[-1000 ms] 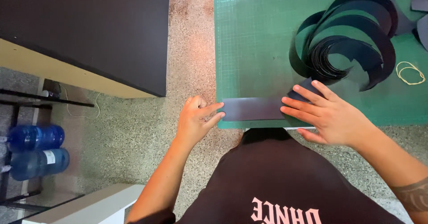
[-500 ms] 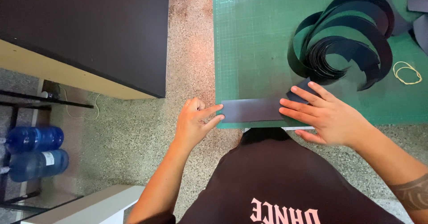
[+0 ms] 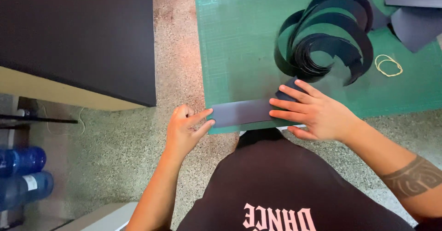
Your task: Rolling up material strips, securing them with a rubber band, using a computer, and applying tape to a sheet
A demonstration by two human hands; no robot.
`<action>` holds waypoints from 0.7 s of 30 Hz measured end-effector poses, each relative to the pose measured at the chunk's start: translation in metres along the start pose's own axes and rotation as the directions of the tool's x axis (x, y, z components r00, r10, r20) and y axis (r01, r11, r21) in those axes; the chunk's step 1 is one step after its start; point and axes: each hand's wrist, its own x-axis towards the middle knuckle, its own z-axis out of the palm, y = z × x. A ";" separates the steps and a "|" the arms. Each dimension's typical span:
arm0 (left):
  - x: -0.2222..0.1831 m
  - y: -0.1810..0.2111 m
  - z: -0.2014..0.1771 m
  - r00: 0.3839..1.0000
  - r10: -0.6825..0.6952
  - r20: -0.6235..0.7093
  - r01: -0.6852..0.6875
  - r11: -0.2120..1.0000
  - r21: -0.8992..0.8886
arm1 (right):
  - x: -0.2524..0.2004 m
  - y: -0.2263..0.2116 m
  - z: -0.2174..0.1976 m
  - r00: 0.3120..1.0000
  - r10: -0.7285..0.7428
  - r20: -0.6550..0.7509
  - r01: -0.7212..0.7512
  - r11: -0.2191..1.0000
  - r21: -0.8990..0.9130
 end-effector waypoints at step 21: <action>0.005 0.009 -0.008 0.998 -0.032 0.054 0.031 0.999 0.013 | -0.006 0.003 0.001 0.999 -0.014 0.031 0.014 1.000 0.003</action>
